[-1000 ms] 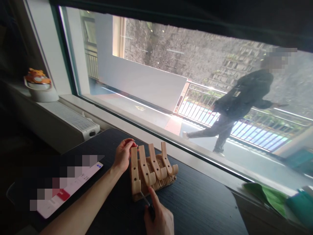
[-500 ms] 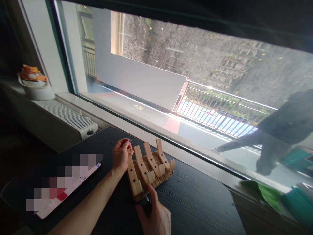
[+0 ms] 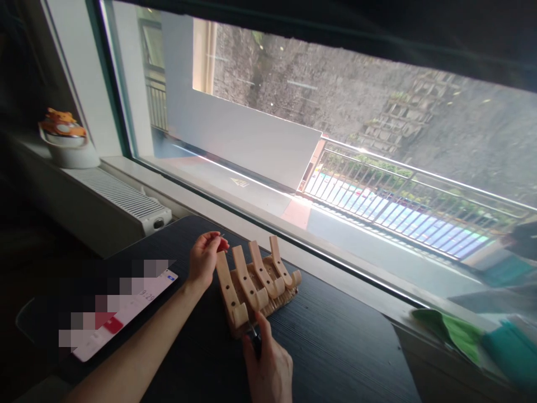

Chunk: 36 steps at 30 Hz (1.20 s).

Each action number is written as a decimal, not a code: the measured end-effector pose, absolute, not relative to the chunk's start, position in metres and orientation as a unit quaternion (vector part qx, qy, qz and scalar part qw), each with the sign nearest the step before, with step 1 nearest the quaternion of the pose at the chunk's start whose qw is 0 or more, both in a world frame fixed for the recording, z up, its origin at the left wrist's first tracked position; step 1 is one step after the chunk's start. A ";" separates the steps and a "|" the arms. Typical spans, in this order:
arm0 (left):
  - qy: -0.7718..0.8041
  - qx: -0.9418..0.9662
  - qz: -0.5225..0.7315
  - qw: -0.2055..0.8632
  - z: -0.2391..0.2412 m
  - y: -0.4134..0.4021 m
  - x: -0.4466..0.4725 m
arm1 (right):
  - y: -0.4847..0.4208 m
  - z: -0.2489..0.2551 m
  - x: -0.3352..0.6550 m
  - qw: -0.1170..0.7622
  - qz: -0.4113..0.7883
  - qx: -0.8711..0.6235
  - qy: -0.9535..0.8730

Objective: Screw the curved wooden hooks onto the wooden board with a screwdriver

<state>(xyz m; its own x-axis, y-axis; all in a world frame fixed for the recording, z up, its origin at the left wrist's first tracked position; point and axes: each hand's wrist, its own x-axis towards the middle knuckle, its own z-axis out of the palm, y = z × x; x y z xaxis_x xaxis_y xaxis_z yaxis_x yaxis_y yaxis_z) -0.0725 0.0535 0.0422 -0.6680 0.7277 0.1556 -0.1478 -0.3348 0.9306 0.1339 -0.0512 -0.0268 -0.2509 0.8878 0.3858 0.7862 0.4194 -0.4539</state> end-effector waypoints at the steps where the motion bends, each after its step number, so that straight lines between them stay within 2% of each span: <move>1: 0.513 0.312 0.750 0.278 0.047 0.050 -0.079 | -0.051 -0.027 0.134 0.302 0.083 -0.532 -0.786; 7: 0.558 0.534 0.582 0.253 0.083 0.005 -0.105 | -0.050 -0.028 0.136 0.308 0.092 -0.527 -0.787; 9: 0.558 0.682 0.454 0.131 0.089 -0.006 -0.103 | -0.050 -0.027 0.137 0.306 0.095 -0.524 -0.789; 11: 0.547 0.759 0.345 0.076 0.090 -0.012 -0.098 | -0.051 -0.026 0.138 0.304 0.099 -0.520 -0.792; 16: 0.539 0.818 0.182 0.091 0.081 -0.008 -0.083 | -0.052 -0.023 0.140 0.304 0.109 -0.517 -0.793; 25: 0.548 0.825 0.113 0.079 0.079 -0.002 -0.075 | -0.051 -0.025 0.141 0.328 0.106 -0.502 -0.793; 36: 0.581 0.794 0.170 0.063 0.068 -0.004 -0.060 | -0.051 -0.022 0.142 0.334 0.111 -0.497 -0.793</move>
